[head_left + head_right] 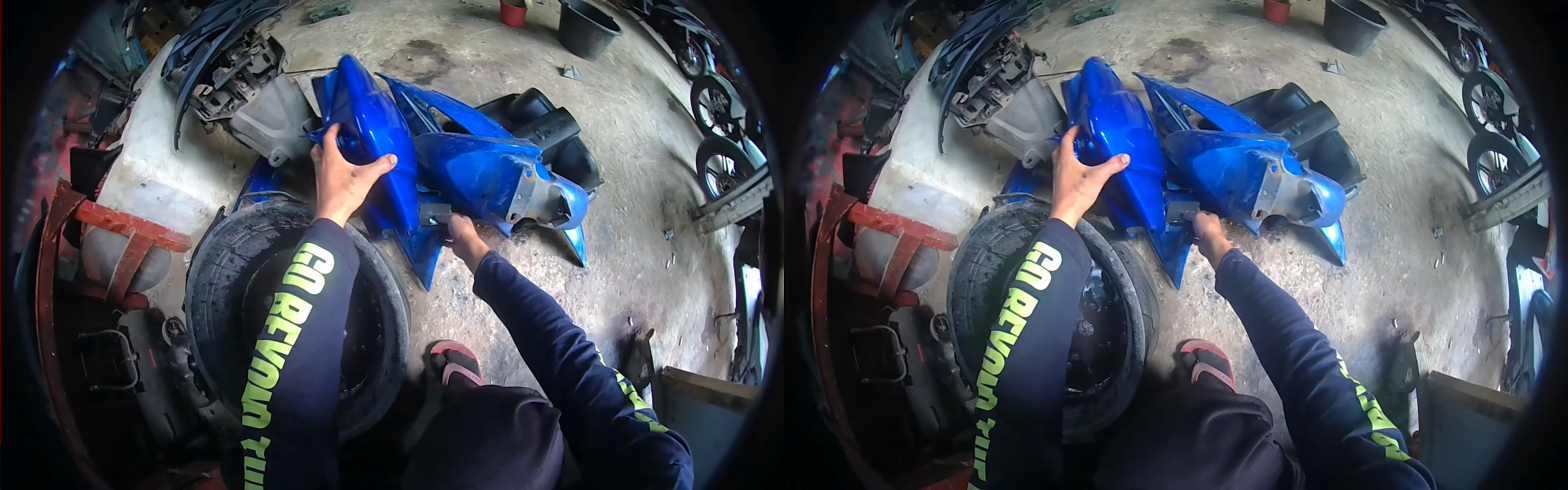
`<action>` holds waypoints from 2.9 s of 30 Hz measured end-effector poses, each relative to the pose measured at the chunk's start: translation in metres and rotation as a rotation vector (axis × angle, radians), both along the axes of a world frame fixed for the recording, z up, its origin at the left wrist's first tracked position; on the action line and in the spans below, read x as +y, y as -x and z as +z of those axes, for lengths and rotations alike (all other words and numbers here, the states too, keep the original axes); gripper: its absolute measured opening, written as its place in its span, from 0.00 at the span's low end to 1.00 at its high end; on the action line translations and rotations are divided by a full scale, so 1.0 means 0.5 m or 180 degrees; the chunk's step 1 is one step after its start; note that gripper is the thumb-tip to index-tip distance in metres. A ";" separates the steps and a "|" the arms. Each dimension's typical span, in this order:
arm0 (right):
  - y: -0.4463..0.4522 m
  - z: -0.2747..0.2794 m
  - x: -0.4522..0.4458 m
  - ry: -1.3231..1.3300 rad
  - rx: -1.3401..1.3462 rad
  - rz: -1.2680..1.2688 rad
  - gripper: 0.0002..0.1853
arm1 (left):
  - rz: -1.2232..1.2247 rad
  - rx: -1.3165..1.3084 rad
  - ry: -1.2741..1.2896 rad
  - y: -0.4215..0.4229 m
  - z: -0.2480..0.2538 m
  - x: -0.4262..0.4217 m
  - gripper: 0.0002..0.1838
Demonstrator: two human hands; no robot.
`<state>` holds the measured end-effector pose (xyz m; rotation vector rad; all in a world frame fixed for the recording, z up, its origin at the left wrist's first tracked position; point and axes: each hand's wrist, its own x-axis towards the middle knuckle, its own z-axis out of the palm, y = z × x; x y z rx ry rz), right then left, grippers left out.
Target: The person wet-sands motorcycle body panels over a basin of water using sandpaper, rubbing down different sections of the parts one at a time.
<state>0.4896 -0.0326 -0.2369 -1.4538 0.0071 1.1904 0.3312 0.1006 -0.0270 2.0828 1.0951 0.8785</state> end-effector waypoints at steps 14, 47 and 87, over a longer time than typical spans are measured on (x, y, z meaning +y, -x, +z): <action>0.035 0.083 -0.142 0.0339 -0.1090 -0.0922 0.17 | -0.0201 -0.0051 0.1125 -0.007 -0.088 0.090 0.44; -0.032 0.620 0.007 -0.1628 -0.6709 0.3503 0.11 | -0.1443 -0.0840 0.1254 0.014 -0.002 0.018 0.32; 0.463 0.549 0.136 -0.1351 -0.2090 0.2619 0.07 | 0.0468 -0.2852 0.2128 0.709 0.046 -0.172 0.48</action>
